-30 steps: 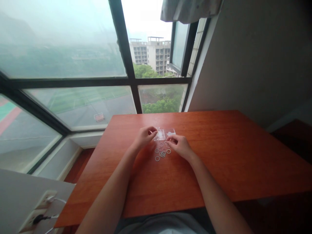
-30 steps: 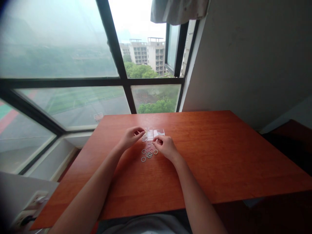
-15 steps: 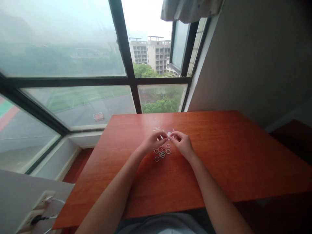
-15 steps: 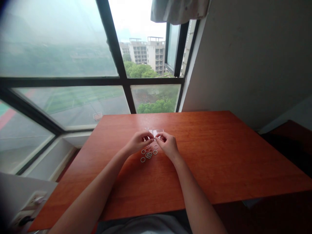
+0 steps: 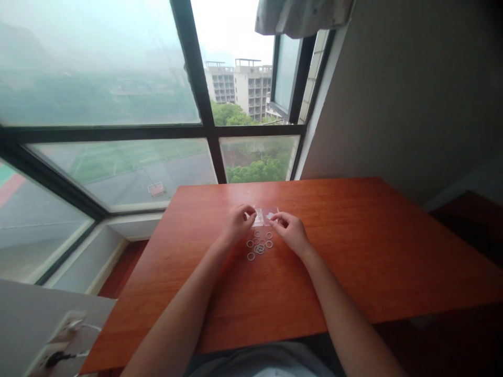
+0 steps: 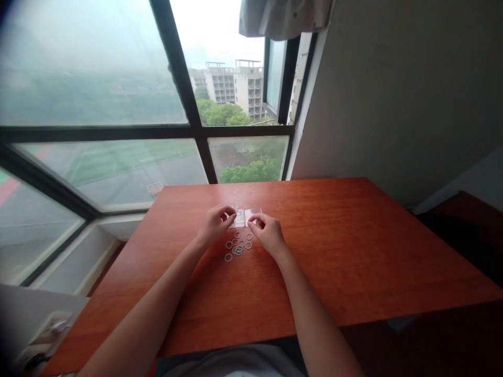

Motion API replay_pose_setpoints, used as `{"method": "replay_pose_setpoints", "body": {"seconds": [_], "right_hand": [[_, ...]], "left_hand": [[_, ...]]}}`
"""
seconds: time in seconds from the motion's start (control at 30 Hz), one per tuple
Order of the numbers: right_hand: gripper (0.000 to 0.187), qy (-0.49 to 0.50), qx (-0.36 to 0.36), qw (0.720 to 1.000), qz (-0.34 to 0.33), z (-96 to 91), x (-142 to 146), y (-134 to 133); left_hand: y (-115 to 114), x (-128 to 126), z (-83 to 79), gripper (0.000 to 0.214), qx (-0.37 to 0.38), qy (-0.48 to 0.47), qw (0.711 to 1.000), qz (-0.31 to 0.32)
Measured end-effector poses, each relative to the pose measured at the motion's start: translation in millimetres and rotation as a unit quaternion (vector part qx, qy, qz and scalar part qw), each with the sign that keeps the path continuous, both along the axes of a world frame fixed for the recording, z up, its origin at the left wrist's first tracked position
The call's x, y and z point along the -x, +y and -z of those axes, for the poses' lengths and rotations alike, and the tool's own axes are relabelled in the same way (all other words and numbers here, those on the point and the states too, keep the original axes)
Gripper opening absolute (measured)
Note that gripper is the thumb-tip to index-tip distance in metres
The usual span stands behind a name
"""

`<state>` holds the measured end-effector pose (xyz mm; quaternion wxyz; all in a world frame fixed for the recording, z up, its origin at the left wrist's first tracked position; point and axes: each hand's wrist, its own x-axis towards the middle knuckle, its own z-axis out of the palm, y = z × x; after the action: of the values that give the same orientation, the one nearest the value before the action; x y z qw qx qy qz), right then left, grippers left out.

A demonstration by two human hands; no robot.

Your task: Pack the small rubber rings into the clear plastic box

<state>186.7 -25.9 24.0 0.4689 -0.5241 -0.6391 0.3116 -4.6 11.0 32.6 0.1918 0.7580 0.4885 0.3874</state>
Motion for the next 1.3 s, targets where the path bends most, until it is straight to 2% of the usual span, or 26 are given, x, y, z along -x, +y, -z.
{"method": "replay_pose_setpoints", "body": {"seconds": [0.37,0.73,1.1,1.3], "right_hand": [[0.017,-0.043,0.012,0.999,-0.016,0.9,0,0],[0.012,-0.145,0.008,0.973,-0.179,-5.4,1,-10],[0.019,-0.223,0.016,0.951,-0.212,-7.1,5,-15],[0.015,-0.225,0.007,0.952,-0.208,-8.0,6,-16]], "left_hand": [[2,7,-1.2,0.010,-0.002,-0.007,1.000,0.000],[5,10,1.4,0.010,-0.009,-0.010,1.000,0.005],[3,10,-1.6,0.011,-0.017,-0.013,1.000,0.010],[4,11,0.0,0.012,-0.016,-0.008,1.000,0.009]]}}
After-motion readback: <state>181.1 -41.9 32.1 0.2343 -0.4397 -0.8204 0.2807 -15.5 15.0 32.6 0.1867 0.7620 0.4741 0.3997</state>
